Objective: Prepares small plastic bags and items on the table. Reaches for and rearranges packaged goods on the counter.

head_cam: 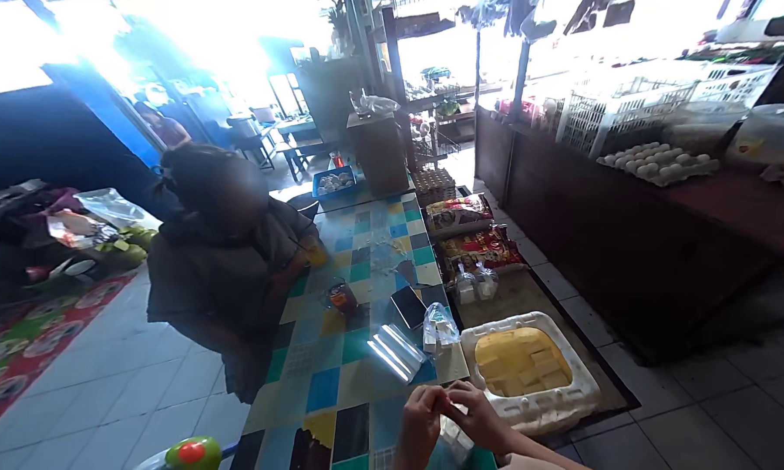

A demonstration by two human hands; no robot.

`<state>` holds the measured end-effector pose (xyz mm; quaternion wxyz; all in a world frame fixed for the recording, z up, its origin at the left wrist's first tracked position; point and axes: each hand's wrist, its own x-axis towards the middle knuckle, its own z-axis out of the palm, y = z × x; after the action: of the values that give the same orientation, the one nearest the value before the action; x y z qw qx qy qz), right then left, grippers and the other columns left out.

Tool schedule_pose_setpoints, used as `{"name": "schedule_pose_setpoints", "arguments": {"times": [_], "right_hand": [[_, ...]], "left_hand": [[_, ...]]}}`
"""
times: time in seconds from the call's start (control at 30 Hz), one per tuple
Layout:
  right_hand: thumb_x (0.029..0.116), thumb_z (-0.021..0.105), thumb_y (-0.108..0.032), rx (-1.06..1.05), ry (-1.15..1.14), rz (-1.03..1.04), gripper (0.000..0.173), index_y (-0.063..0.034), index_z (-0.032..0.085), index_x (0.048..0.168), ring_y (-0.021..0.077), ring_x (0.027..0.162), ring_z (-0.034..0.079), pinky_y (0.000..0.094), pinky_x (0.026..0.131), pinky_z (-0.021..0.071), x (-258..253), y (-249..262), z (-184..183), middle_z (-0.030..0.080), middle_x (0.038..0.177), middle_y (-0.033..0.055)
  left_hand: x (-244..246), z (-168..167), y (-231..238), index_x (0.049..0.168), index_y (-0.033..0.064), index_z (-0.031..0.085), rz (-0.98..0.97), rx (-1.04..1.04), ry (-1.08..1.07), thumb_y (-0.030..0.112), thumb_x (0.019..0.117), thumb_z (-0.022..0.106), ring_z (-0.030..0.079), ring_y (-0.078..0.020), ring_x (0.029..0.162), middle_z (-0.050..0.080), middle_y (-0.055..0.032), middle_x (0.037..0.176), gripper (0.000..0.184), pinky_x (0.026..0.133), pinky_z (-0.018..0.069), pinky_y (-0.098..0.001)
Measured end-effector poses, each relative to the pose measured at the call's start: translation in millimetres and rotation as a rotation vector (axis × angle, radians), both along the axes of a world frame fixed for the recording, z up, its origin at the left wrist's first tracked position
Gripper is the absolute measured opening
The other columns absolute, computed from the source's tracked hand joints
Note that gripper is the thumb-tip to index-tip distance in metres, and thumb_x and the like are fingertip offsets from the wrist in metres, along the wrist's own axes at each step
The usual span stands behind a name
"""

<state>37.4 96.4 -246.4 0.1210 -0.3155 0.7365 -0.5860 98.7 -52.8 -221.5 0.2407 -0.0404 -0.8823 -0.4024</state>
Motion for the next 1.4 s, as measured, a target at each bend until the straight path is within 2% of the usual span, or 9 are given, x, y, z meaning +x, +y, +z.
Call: {"name": "schedule_pose_setpoints", "arguments": {"times": [0.1,0.23,0.33,0.47,0.77,1.0,1.13,1.3,1.4], "right_hand": [[0.098,0.064,-0.02,0.095,0.124,-0.028,0.025,-0.0018,0.08,0.103,0.0414,0.113,0.062,0.0631,0.098,0.0442,5,4,-4,0.071,0.112,0.0206],[0.0982,0.064,-0.021,0.132,0.131,-0.07,0.023,-0.0057,0.081,0.102,0.0433,0.119,0.059,0.0669,0.1,0.0407,10,3,-9,0.071,0.113,0.0194],[0.0975,0.064,-0.018,0.077,0.083,-0.066,0.023,-0.0004,0.08,0.099,0.0443,0.12,0.058,0.0679,0.101,0.0393,14,1,-10,0.071,0.113,0.0206],[0.0963,0.064,-0.013,0.006,0.175,-0.126,0.022,0.0041,0.078,0.097,0.0449,0.119,0.06,0.0675,0.101,0.0401,24,-2,-5,0.071,0.112,0.0218],[0.1034,0.047,-0.03,-0.09,0.687,-0.279,0.028,-0.0129,0.069,0.1,0.0288,0.126,0.056,0.0421,0.109,0.0375,8,-4,57,0.073,0.113,0.0062],[0.1041,0.049,-0.014,0.078,0.656,-0.093,0.026,-0.0023,0.072,0.101,0.0293,0.115,0.069,0.0427,0.098,0.0561,-41,36,100,0.075,0.114,0.0136],[0.1022,0.051,-0.009,0.285,0.598,-0.173,0.024,0.0002,0.073,0.108,0.0256,0.1,0.074,0.045,0.083,0.0617,-112,80,120,0.075,0.113,0.0135],[0.0982,0.055,-0.003,0.388,0.67,-0.303,0.02,0.0058,0.073,0.104,0.033,0.103,0.073,0.049,0.088,0.0601,-216,131,113,0.073,0.113,0.0202],[0.0996,0.058,-0.001,0.491,0.606,-0.348,0.017,0.0073,0.073,0.105,0.0386,0.1,0.072,0.0549,0.087,0.0585,-283,152,85,0.072,0.11,0.0237]], "left_hand": [[2,-1,2,0.087,-0.0036,0.073,0.045,0.003,0.079,-0.003,0.0847,0.064,0.073,-0.0181,0.08,0.073,-0.0125,0.085,0.009,0.079,0.0591,-0.0268],[5,-11,4,0.094,-0.0069,0.071,0.087,0.241,0.022,-0.002,0.0865,0.065,0.07,-0.0067,0.081,0.073,-0.0094,0.087,0.011,0.081,0.0568,-0.0192],[10,-14,0,0.125,-0.0121,0.064,-0.002,0.272,-0.165,0.006,0.0897,0.068,0.067,-0.0279,0.1,0.069,-0.0234,0.111,0.04,0.093,0.0535,-0.0398],[13,-22,6,0.095,-0.0048,0.077,-0.019,0.146,0.048,0.001,0.0891,0.062,0.072,-0.026,0.1,0.075,-0.0168,0.102,0.017,0.096,0.0554,-0.0357],[-9,93,4,0.093,0.0078,0.071,-0.213,-0.308,0.471,0.012,0.1016,0.054,0.069,-0.0149,0.097,0.072,-0.0048,0.089,0.019,0.101,0.0503,-0.0257],[-34,106,29,0.098,0.0033,0.073,-0.204,0.099,0.307,0.02,0.1038,0.057,0.068,-0.0094,0.104,0.073,-0.0063,0.098,0.023,0.097,0.0525,-0.0225],[-64,77,35,0.125,-0.0062,0.065,-0.178,0.315,0.081,0.022,0.1024,0.059,0.062,-0.0132,0.119,0.066,-0.0181,0.126,0.037,0.103,0.051,-0.029],[-52,-17,34,0.101,-0.0053,0.072,0.01,0.31,-0.2,0.015,0.1021,0.053,0.071,-0.0097,0.089,0.073,-0.0115,0.095,0.028,0.086,0.0573,-0.0257],[-21,-53,49,0.098,-0.0076,0.074,0.155,0.222,-0.394,0.006,0.0952,0.056,0.072,-0.0239,0.086,0.073,-0.0189,0.094,0.022,0.083,0.0592,-0.0362]]}}
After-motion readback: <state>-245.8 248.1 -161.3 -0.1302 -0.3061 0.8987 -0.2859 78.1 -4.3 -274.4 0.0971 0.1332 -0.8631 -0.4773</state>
